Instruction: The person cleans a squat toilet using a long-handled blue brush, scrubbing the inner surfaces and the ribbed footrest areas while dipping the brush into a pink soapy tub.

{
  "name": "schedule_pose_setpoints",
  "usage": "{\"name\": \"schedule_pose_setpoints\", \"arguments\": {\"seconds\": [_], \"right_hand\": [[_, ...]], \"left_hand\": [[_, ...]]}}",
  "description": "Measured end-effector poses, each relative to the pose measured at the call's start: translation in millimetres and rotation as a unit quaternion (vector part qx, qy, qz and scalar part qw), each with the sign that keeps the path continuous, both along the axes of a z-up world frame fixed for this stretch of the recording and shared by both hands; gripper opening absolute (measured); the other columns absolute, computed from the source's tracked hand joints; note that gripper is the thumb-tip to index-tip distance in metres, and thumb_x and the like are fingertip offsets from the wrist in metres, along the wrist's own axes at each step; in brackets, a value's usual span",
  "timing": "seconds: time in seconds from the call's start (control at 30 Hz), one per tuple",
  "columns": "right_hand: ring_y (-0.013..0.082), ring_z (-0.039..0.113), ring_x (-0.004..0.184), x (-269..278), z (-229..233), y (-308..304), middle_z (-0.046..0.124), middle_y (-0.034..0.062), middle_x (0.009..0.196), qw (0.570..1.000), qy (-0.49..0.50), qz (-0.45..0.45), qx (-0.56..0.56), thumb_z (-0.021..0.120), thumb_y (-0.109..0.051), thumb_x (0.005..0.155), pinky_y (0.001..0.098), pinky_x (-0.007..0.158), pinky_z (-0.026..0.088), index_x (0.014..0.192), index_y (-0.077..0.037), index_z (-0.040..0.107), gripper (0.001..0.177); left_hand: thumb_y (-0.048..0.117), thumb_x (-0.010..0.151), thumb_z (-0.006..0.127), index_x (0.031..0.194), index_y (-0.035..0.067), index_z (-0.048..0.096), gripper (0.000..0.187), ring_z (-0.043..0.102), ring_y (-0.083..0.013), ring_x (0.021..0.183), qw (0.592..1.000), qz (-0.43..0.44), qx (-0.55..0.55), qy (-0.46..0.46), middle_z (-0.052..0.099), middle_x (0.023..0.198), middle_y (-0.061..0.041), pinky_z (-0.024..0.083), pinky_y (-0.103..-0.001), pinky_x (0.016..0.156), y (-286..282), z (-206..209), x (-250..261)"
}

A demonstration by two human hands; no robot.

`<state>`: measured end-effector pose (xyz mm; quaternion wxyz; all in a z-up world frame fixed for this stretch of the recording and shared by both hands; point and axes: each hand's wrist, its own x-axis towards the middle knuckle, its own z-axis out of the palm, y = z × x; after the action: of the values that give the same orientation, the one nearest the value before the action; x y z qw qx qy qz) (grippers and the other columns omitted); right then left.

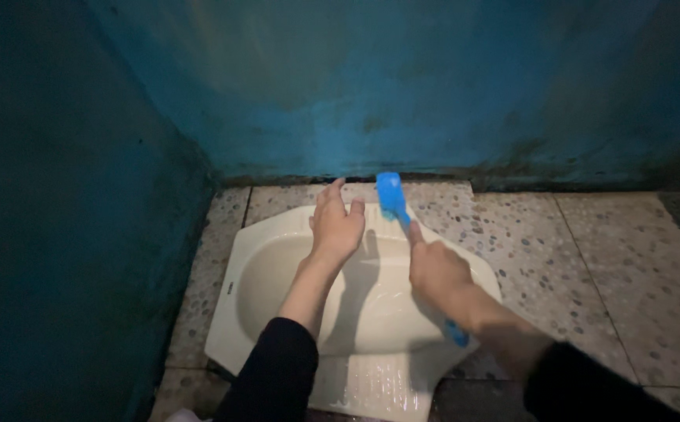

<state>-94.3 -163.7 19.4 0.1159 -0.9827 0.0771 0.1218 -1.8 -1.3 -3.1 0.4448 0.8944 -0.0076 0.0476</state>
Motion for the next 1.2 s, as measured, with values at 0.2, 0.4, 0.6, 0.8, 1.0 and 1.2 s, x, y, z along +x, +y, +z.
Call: {"name": "schedule_pose_setpoints", "arguments": {"seconds": [0.2, 0.4, 0.6, 0.8, 1.0, 1.2], "right_hand": [[0.0432, 0.073, 0.096, -32.5, 1.0, 23.6, 0.074, 0.0247, 0.102, 1.000, 0.009, -0.016, -0.017, 0.045, -0.013, 0.096, 0.0555, 0.088, 0.057, 0.161, -0.010, 0.026, 0.068], [0.0453, 0.072, 0.094, -10.8, 5.2, 11.5, 0.073, 0.0273, 0.098, 0.998, -0.019, -0.032, 0.052, 0.048, -0.010, 0.091, 0.0561, 0.088, 0.056, 0.162, -0.012, 0.024, 0.075], [0.0442, 0.072, 0.094, -25.9, 5.5, 10.6, 0.071, 0.0265, 0.098, 0.999, 0.003, -0.032, 0.032, 0.049, -0.010, 0.092, 0.0560, 0.086, 0.057, 0.161, -0.012, 0.021, 0.074], [0.0417, 0.073, 0.092, -25.2, -12.0, 24.0, 0.073, 0.0244, 0.096, 1.000, -0.002, -0.025, -0.012, 0.044, -0.012, 0.097, 0.0544, 0.084, 0.057, 0.162, -0.015, 0.021, 0.069], [0.0425, 0.073, 0.090, 9.4, -15.7, 26.4, 0.073, 0.0243, 0.094, 0.999, -0.020, -0.029, -0.006, 0.044, -0.010, 0.097, 0.0553, 0.082, 0.058, 0.162, -0.014, 0.022, 0.069], [0.0412, 0.073, 0.087, -25.8, -20.1, 38.4, 0.072, 0.0226, 0.092, 1.000, -0.009, -0.014, 0.003, 0.044, -0.014, 0.098, 0.0554, 0.082, 0.057, 0.162, -0.017, 0.020, 0.068]], "left_hand": [[0.033, 0.094, 0.060, 0.149, 0.012, 0.046, 0.060, 0.040, -0.0366, 0.144, 1.000, -0.006, -0.006, -0.013, 0.044, 0.153, -0.017, 0.025, -0.062, 0.118, -8.6, -8.8, 2.2], [0.031, 0.093, 0.060, 0.147, 0.011, 0.047, 0.059, 0.041, -0.0367, 0.143, 1.000, -0.008, -0.002, 0.007, 0.046, 0.152, -0.016, 0.024, -0.062, 0.117, -7.7, -10.2, 0.4], [0.031, 0.094, 0.060, 0.147, 0.009, 0.047, 0.059, 0.041, -0.0377, 0.143, 1.000, -0.007, -0.017, -0.018, 0.046, 0.152, -0.017, 0.024, -0.062, 0.117, -3.3, -15.7, 3.3], [0.033, 0.095, 0.059, 0.146, 0.011, 0.049, 0.057, 0.042, -0.0364, 0.143, 1.000, 0.003, -0.022, 0.003, 0.048, 0.151, -0.016, 0.024, -0.061, 0.119, -6.8, -18.7, 5.7], [0.032, 0.094, 0.059, 0.148, 0.011, 0.047, 0.059, 0.041, -0.0363, 0.143, 1.000, -0.005, -0.005, 0.004, 0.047, 0.152, -0.017, 0.025, -0.060, 0.118, -3.4, -23.5, 5.8], [0.031, 0.093, 0.060, 0.148, 0.010, 0.047, 0.060, 0.041, -0.0359, 0.144, 1.000, 0.006, -0.015, -0.009, 0.046, 0.153, -0.017, 0.024, -0.059, 0.118, -0.9, -23.3, 12.0]]}}
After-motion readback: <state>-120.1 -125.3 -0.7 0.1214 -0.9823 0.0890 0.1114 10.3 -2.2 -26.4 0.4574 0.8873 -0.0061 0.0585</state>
